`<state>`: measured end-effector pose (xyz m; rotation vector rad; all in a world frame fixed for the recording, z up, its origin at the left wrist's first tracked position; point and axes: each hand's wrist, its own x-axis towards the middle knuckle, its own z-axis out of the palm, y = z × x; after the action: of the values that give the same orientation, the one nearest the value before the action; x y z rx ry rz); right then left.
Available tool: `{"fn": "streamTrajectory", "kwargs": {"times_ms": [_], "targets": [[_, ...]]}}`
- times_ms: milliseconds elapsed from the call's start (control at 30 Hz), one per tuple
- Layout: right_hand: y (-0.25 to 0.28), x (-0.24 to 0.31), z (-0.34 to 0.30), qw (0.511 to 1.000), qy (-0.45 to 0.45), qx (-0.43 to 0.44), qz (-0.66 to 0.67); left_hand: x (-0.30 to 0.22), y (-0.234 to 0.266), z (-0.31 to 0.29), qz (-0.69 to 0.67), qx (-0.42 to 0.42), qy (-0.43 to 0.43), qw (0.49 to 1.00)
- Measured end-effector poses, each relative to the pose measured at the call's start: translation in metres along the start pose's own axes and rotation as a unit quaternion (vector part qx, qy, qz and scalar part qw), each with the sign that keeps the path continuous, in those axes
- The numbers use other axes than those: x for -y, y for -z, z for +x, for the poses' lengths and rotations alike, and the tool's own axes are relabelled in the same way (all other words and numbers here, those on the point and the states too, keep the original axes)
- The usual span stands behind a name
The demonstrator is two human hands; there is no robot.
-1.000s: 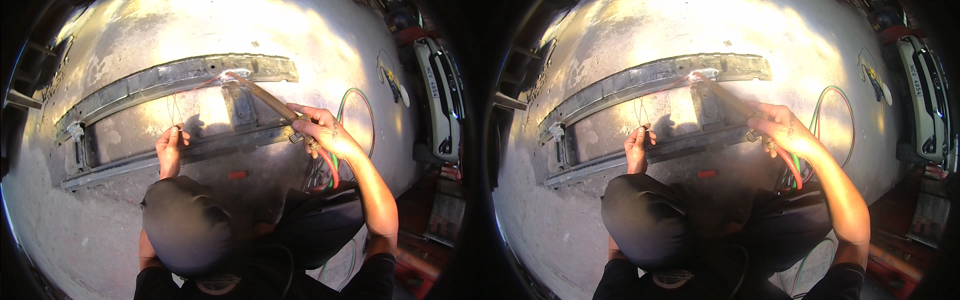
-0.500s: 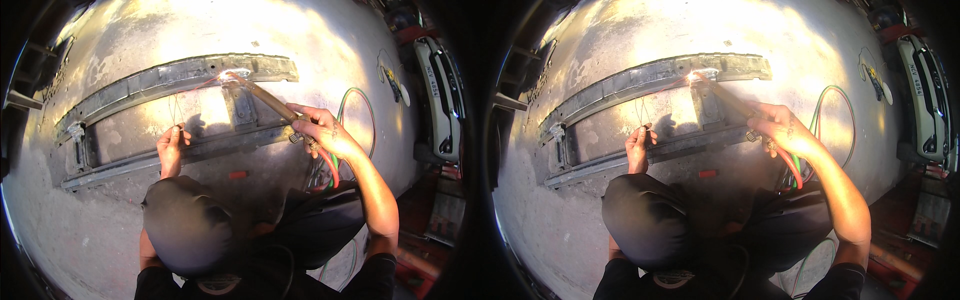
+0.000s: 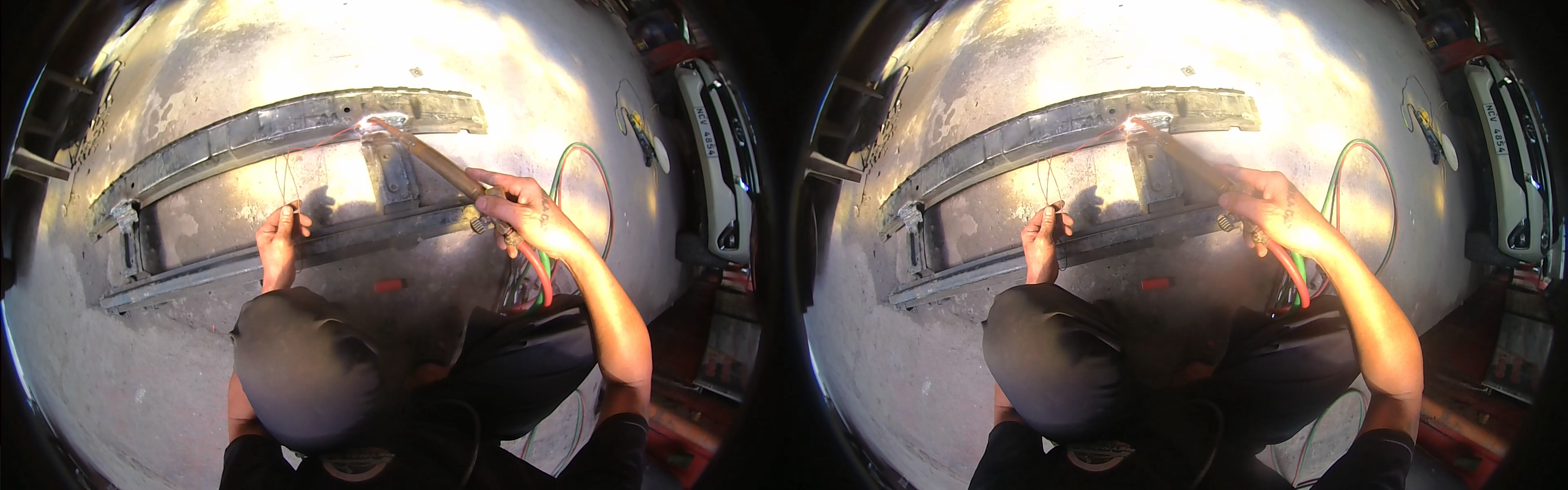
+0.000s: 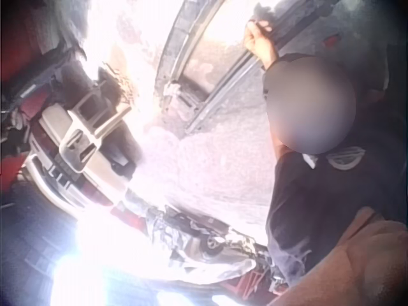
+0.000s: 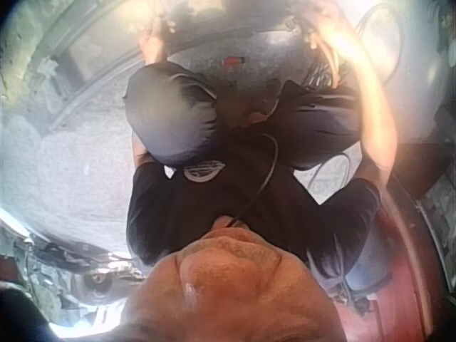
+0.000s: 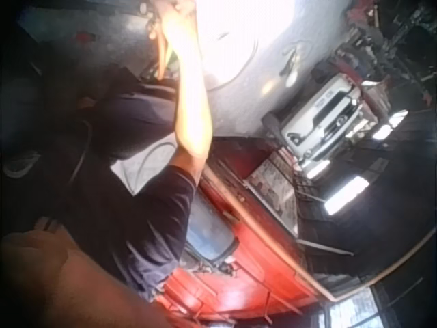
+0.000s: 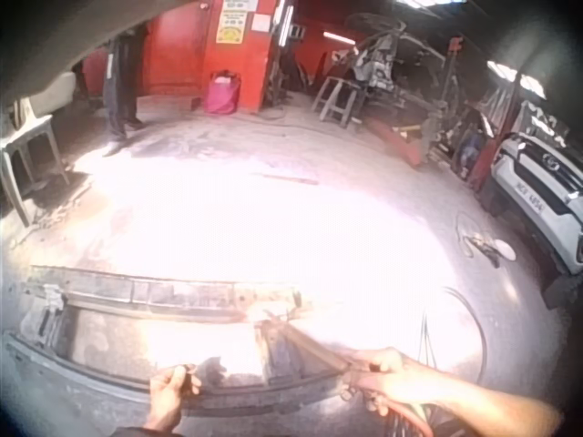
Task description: The person uses a welding torch to join a metal frame to a larger metal panel. They hold a thin wire in the left hand and feed it into the weld pool while guiding the torch with the right hand along the seam.
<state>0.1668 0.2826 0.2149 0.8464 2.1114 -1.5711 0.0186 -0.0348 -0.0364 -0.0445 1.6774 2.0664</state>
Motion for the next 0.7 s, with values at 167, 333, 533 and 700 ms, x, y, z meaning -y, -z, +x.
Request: {"fn": "streamTrajectory", "kwargs": {"times_ms": [167, 333, 533, 700], "targets": [[-0.0001, 0.0000, -0.0001, 1.000, -0.002, 0.002, 0.004, -0.0021, -0.0019, -0.0001, 0.014, 0.000, 0.001, 1.000], [0.0006, -0.0020, 0.0003, 1.000, 0.002, 0.000, 0.004, -0.0035, -0.0032, -0.0011, 0.009, 0.001, 0.004, 1.000], [0.0009, -0.0030, 0.0006, 1.000, -0.002, 0.002, 0.004, -0.0026, -0.0029, 0.0000, 0.012, 0.005, 0.005, 1.000], [0.0013, -0.0027, 0.0008, 1.000, -0.002, 0.001, -0.002, -0.0013, -0.0019, 0.0003, 0.012, 0.007, 0.005, 1.000]]}}
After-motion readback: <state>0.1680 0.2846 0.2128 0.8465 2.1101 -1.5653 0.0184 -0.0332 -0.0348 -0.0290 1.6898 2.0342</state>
